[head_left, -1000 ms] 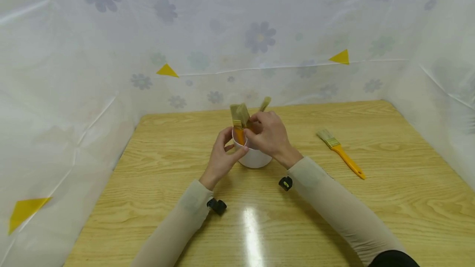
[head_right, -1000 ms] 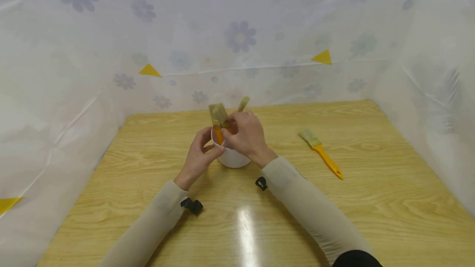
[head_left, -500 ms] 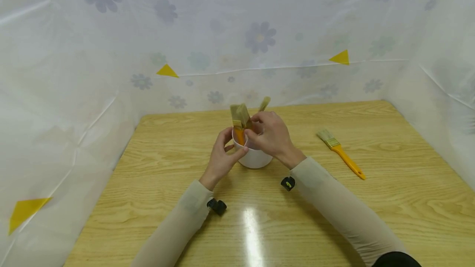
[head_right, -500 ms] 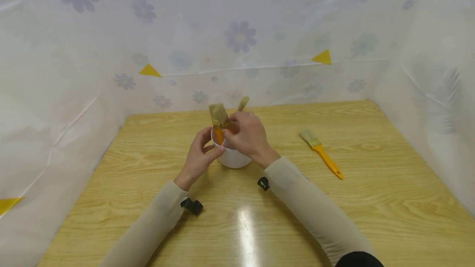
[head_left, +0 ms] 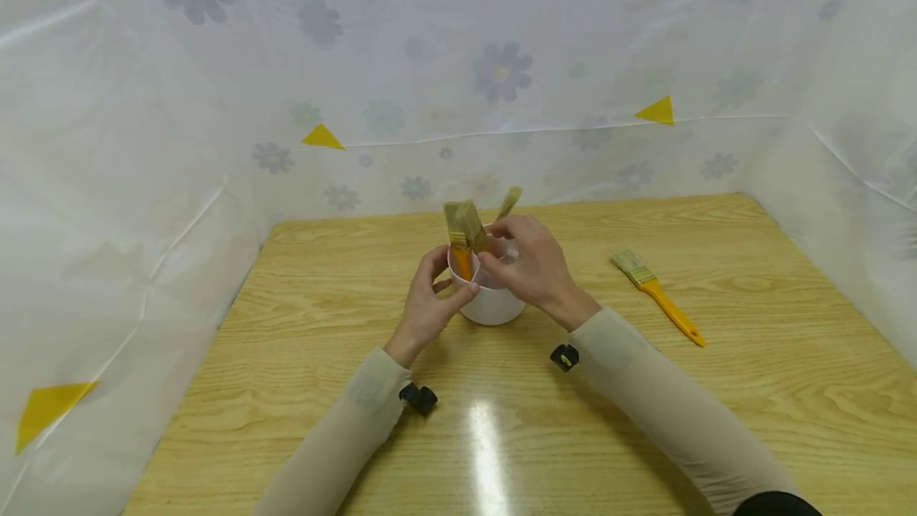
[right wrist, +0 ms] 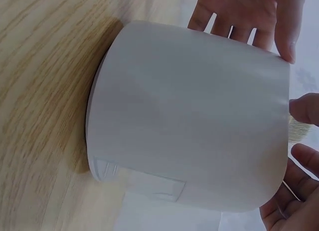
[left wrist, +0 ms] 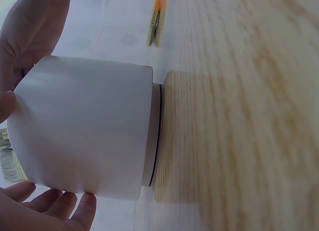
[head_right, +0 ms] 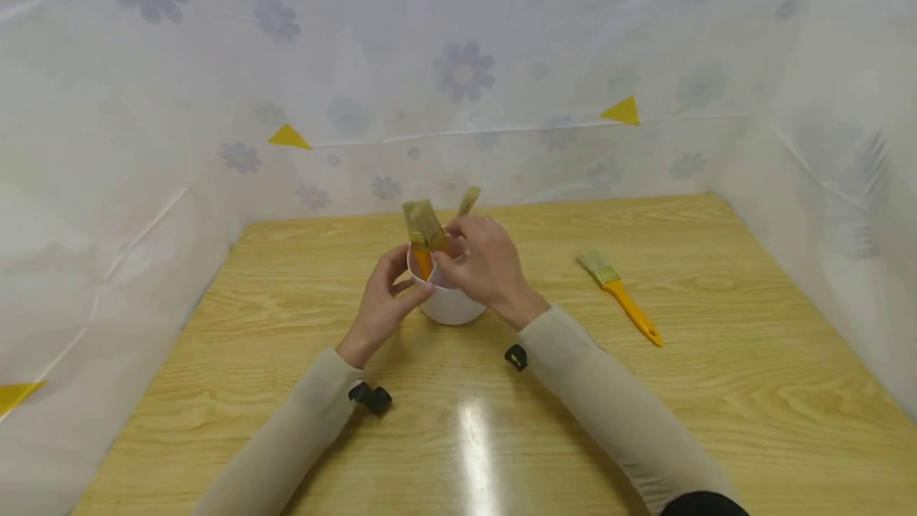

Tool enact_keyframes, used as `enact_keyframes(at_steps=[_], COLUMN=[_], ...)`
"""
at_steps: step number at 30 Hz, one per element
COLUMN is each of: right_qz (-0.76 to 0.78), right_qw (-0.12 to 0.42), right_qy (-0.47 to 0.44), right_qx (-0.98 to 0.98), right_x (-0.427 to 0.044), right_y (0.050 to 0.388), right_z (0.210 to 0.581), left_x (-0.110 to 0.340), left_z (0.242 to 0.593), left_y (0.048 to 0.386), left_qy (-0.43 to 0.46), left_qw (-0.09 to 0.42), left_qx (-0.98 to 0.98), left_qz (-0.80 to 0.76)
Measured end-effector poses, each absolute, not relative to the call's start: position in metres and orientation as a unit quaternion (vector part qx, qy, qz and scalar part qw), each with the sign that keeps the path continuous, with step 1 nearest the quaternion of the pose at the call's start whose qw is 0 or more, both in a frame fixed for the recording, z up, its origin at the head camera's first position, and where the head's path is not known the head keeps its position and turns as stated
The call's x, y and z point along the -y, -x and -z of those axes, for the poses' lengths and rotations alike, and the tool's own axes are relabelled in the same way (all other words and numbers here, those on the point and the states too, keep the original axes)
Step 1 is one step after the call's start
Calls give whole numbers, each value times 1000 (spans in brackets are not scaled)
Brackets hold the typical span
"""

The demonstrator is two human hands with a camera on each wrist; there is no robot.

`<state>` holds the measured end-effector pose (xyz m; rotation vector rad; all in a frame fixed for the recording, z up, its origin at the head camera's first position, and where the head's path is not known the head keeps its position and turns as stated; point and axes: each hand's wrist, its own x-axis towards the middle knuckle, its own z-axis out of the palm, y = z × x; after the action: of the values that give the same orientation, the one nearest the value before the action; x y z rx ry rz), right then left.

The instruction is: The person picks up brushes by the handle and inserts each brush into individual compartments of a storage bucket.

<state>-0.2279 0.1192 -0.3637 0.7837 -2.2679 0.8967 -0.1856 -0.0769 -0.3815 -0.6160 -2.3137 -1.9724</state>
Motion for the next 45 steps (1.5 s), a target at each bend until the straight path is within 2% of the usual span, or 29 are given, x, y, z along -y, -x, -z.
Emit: enact_keyframes(at_steps=[45], right_qz=[-320], right_qw=[323], right_qy=[-305], right_qx=[837], right_x=[-172], right_y=[200], right_z=[365], left_x=[76], left_z=[381], left_y=[187], left_qy=[198], left_qw=[25], left_qx=[749], left_qz=[632])
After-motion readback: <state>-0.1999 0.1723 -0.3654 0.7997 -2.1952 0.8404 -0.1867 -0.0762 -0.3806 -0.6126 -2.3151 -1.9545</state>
